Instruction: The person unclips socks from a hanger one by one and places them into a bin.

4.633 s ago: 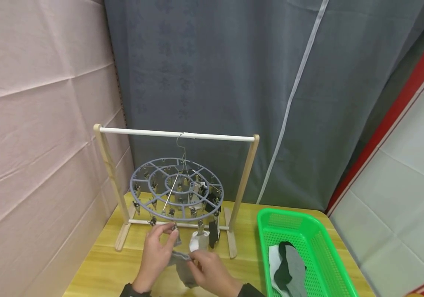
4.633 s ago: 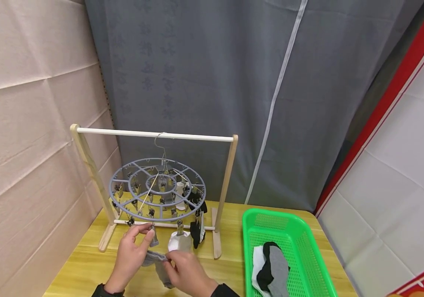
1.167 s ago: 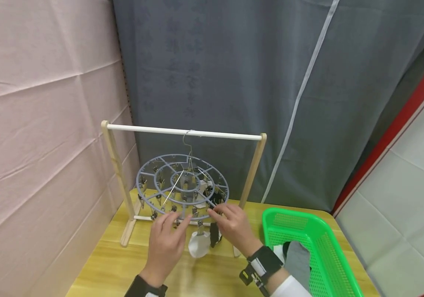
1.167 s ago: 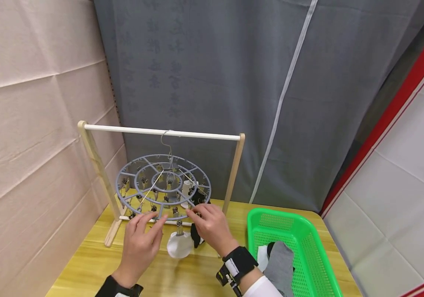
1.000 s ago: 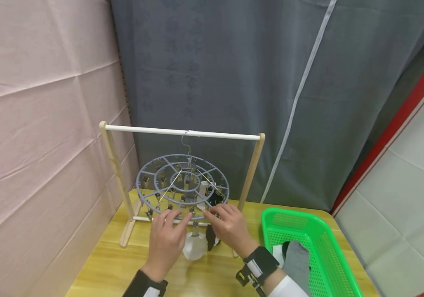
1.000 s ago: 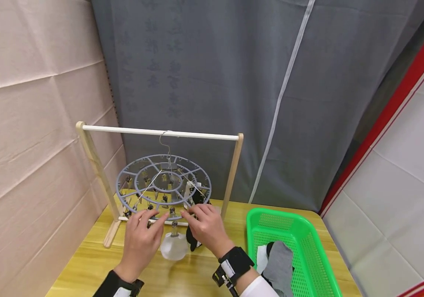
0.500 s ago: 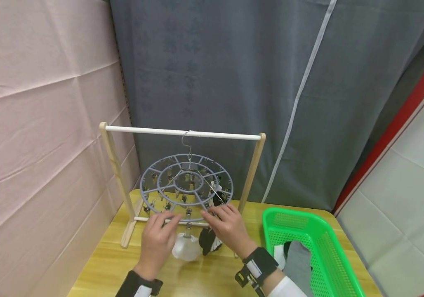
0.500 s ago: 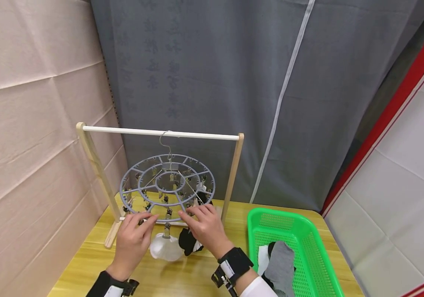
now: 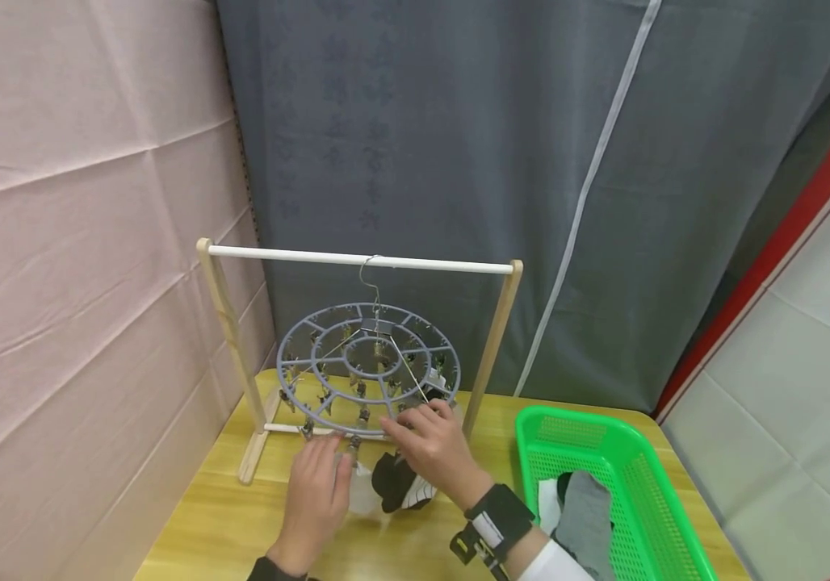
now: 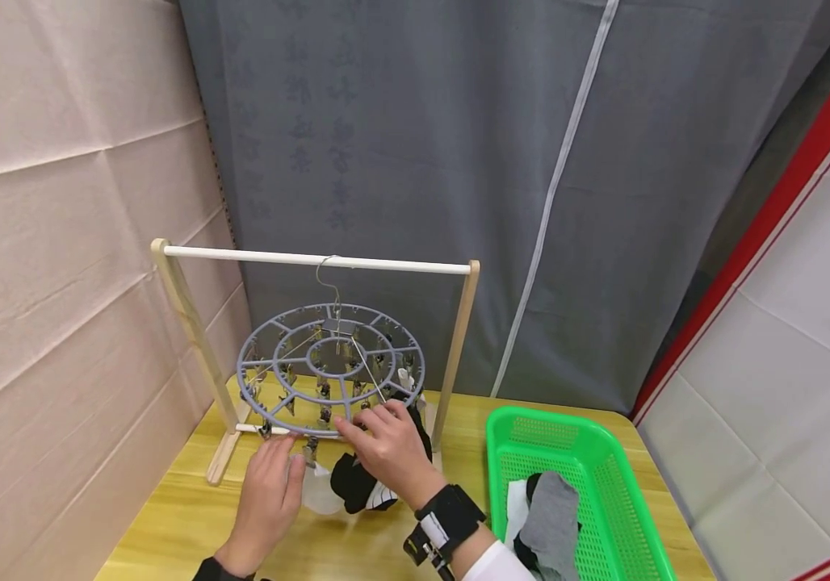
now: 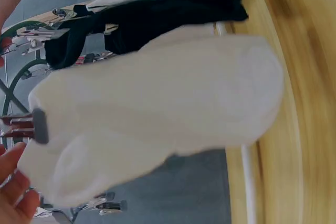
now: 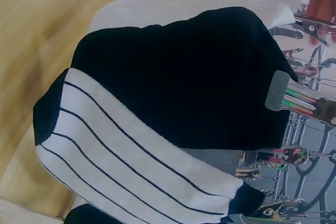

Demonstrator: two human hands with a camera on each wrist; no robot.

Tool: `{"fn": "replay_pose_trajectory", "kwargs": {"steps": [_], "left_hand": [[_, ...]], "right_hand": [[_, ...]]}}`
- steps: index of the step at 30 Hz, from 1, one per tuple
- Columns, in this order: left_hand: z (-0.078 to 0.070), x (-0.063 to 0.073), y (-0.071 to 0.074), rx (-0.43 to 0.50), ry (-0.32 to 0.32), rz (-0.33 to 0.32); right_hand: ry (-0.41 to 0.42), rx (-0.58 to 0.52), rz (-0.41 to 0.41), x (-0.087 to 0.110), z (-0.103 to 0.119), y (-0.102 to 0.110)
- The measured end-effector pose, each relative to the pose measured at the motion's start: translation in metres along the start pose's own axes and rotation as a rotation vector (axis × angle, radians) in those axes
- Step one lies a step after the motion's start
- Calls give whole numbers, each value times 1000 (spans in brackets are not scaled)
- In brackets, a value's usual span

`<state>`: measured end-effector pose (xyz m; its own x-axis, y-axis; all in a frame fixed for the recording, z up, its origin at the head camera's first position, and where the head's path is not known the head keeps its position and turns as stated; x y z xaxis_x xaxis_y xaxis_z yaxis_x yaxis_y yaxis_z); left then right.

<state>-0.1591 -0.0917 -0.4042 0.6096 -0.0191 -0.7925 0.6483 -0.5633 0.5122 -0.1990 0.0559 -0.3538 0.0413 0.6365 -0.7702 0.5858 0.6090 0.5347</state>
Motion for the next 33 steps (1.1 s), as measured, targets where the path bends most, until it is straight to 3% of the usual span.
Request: {"fn": "replay_pose_trajectory", "kwargs": {"steps": [4, 11, 15, 18, 21, 25, 28, 33], "left_hand": [[6, 3, -10, 15, 74, 88], [9, 2, -15, 35, 133, 130], [10, 1, -15, 94, 173, 128], [12, 1, -16, 161, 214, 136], [15, 2, -18, 220, 271, 154], [17, 1, -17, 261, 343, 177], [18, 0, -16, 277, 368, 189], [16, 0, -14, 279, 351, 165]], "right_hand": [[-12, 7, 6, -2, 3, -1], [-54, -26, 79, 1, 5, -6], [-74, -28, 96, 5, 7, -9], [-57, -1, 57, 9, 10, -9], [-5, 23, -35, 13, 18, -4], [39, -25, -102, 22, 33, -2], [-39, -118, -17, 32, 41, -14], [-323, -372, 187, 45, 39, -39]]}}
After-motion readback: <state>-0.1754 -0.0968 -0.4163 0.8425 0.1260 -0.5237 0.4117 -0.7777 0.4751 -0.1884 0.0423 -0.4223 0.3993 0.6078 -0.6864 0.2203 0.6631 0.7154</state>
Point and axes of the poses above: each hand's wrist, its own x-axis away from the middle knuckle, its own y-axis out of the back of the hand, z = x × y, the point moved 8 cm from there along -x, towards the middle knuckle, and after that the axes turned 8 degrees about z, right-handed, at the moved point
